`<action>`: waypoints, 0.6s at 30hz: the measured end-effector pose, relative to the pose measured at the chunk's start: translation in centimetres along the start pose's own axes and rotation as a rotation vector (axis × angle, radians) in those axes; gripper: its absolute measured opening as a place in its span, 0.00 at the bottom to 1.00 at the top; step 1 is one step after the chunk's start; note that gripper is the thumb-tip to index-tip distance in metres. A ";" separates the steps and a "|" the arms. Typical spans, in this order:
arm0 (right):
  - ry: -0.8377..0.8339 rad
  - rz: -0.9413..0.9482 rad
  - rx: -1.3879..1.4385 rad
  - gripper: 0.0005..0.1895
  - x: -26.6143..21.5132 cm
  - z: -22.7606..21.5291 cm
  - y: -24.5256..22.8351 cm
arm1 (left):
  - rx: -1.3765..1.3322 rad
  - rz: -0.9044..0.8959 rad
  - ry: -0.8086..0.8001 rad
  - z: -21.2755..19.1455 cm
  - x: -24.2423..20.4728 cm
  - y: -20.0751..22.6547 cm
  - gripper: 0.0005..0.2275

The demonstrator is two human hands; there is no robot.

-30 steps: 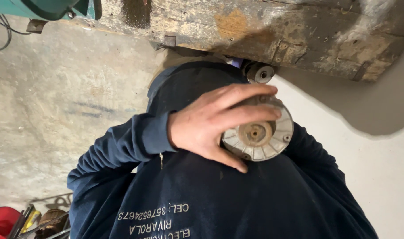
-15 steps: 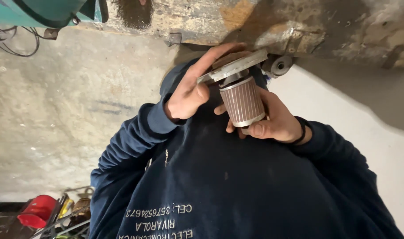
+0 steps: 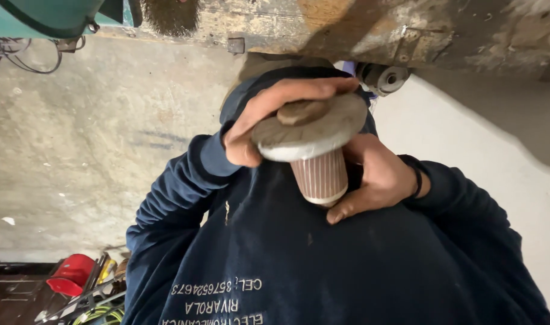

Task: The person sits on the workshop floor holding a small motor housing, fits a small component into it, and taps it with a hammer against a wooden block. They then carry the part to a bench, brush its surface against a wire-wheel bench grinder, and press a cylindrical filter element into the housing.

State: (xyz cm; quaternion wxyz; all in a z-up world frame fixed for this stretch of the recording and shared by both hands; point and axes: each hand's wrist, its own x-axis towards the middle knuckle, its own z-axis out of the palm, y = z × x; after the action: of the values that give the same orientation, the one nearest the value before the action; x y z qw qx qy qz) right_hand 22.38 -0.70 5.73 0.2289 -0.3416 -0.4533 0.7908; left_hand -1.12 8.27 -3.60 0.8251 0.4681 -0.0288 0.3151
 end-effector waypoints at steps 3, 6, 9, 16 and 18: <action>0.014 0.037 -0.020 0.43 -0.7 0.1 1.5 | -0.013 0.222 -0.064 0.1 1.2 -0.9 0.41; -0.002 -0.038 -0.153 0.43 -0.1 0.0 1.1 | 0.024 0.141 -0.064 -0.1 0.5 -0.5 0.42; 0.032 -0.178 -0.217 0.45 0.1 0.1 1.0 | 0.045 0.201 -0.055 0.4 1.2 0.2 0.41; -0.001 -0.135 -0.069 0.49 0.3 0.2 1.1 | 0.091 0.174 -0.080 0.3 0.8 0.1 0.41; 0.002 -0.162 -0.161 0.49 0.4 0.1 0.9 | 0.010 0.209 -0.057 0.5 0.7 -0.7 0.42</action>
State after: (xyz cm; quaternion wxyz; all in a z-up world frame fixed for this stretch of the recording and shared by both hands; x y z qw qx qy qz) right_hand 21.97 -0.96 4.82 0.2645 -0.3220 -0.5414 0.7302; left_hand -0.08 8.03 -3.60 0.7842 0.4753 -0.0996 0.3862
